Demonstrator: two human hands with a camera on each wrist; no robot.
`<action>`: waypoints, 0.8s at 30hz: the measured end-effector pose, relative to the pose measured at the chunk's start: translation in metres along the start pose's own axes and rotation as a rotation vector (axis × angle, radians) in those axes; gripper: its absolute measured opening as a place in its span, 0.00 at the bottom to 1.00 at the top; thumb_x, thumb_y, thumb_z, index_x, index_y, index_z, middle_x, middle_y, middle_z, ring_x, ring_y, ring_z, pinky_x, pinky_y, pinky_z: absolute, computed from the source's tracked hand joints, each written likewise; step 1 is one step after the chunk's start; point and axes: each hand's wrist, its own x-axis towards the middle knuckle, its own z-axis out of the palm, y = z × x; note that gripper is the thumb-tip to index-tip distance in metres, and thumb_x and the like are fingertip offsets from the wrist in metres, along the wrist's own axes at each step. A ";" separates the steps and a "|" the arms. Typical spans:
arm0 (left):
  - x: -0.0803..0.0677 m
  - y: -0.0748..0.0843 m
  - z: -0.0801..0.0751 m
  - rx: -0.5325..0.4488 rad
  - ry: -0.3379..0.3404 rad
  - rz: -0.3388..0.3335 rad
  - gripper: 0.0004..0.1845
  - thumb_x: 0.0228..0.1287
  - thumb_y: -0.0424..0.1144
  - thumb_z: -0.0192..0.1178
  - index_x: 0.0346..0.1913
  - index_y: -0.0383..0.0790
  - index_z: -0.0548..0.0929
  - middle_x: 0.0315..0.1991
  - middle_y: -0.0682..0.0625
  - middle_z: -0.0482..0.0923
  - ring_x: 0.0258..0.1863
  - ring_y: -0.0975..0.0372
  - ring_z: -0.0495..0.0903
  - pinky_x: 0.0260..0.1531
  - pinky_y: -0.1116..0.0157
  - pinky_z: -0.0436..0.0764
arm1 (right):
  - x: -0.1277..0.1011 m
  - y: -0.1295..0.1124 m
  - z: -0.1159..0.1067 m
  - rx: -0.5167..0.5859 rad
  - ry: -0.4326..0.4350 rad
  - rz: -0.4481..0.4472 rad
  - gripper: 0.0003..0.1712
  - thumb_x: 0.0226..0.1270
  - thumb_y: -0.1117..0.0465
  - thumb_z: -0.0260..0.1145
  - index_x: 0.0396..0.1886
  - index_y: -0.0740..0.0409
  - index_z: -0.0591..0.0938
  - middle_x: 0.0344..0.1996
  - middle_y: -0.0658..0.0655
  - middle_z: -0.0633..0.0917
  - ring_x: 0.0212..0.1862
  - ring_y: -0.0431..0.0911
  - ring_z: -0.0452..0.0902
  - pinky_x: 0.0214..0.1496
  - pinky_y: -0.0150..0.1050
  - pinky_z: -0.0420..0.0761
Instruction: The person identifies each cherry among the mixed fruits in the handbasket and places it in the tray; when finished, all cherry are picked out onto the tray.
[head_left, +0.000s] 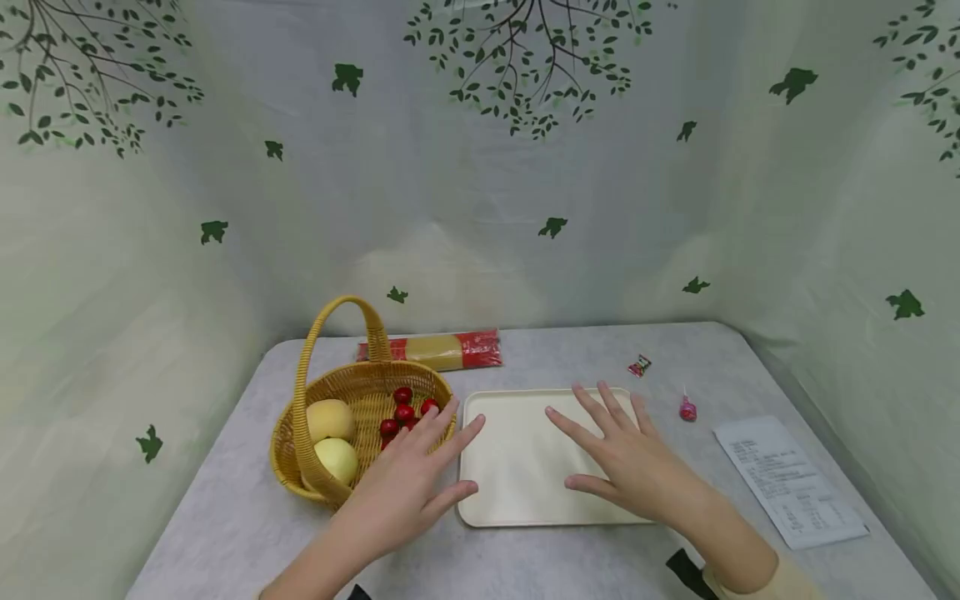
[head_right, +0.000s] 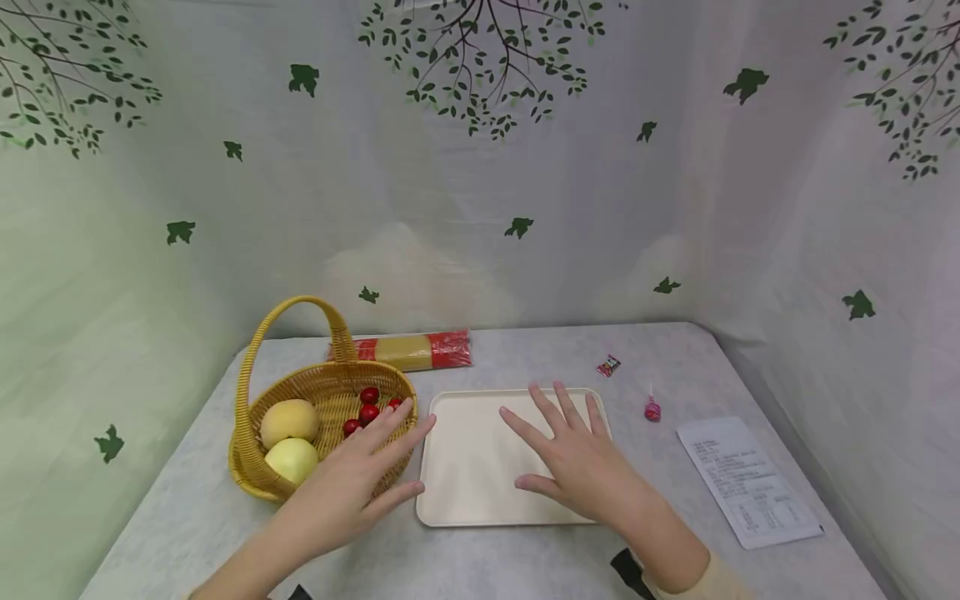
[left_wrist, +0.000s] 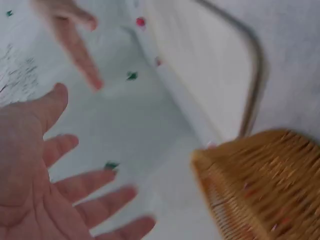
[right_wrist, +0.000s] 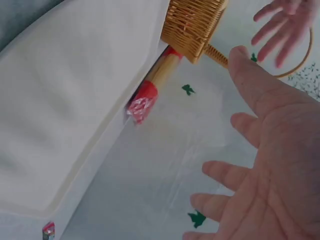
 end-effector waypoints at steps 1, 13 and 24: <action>-0.006 -0.001 -0.008 -0.024 0.008 0.021 0.38 0.77 0.63 0.60 0.85 0.67 0.61 0.85 0.48 0.62 0.80 0.45 0.70 0.69 0.38 0.76 | 0.003 -0.001 -0.001 0.021 -0.008 -0.016 0.49 0.70 0.35 0.73 0.86 0.35 0.63 0.84 0.64 0.65 0.82 0.72 0.59 0.75 0.80 0.60; -0.106 -0.066 -0.108 -0.151 0.464 0.023 0.39 0.61 0.22 0.74 0.75 0.47 0.78 0.62 0.64 0.85 0.54 0.78 0.84 0.50 0.84 0.79 | 0.040 -0.016 0.002 0.220 -0.134 -0.157 0.40 0.76 0.42 0.71 0.83 0.41 0.69 0.76 0.63 0.75 0.75 0.61 0.75 0.72 0.67 0.75; -0.152 -0.194 -0.084 -0.304 0.388 -0.431 0.27 0.83 0.41 0.60 0.79 0.48 0.73 0.64 0.84 0.71 0.47 0.93 0.76 0.39 0.85 0.78 | 0.067 -0.030 0.009 0.263 -0.198 -0.161 0.39 0.76 0.45 0.72 0.81 0.45 0.71 0.74 0.65 0.77 0.73 0.61 0.76 0.70 0.67 0.77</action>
